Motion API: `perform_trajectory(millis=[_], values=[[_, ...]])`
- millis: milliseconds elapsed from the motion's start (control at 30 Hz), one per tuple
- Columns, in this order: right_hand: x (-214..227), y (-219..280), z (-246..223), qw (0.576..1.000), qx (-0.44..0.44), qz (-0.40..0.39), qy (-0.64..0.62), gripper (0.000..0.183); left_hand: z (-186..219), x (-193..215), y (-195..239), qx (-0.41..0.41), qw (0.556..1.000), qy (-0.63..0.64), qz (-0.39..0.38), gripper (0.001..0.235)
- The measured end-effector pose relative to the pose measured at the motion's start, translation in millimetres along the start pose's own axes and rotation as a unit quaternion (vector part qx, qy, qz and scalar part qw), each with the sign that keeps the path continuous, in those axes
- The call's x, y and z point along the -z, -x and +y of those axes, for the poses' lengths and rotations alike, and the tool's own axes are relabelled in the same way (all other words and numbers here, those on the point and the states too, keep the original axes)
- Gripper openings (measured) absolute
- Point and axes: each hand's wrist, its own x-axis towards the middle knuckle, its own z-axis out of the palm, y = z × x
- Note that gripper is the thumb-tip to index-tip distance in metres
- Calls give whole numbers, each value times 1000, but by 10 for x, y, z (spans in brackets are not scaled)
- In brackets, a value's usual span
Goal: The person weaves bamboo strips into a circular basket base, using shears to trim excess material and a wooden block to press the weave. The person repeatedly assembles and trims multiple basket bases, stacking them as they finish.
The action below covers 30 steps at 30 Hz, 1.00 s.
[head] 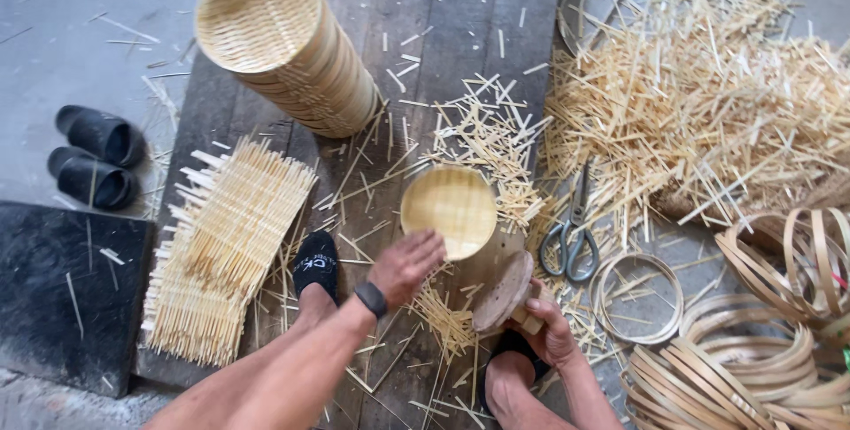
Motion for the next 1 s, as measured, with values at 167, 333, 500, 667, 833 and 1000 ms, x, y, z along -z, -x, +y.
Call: perform_trajectory(millis=[167,333,500,667,833,1000], values=[[10,-34,-26,1000,-9,-14,23,86,-928,1271,-761,6,977,-167,135,45],[79,-47,30,1000,-20,1,11,85,-1692,2279,-1160,118,943,-255,179,24],[166,-88,67,999,-34,31,-7,84,-1802,2497,-1134,205,957,-174,106,28],[231,-111,98,999,-36,38,0,84,-1737,2481,-1134,271,950,-136,72,25],[149,-93,67,999,-26,35,5,86,-1719,2390,-1178,196,939,-244,143,31],[-79,-156,-3,997,14,-75,-11,86,-770,1414,-928,123,970,-72,195,41]])
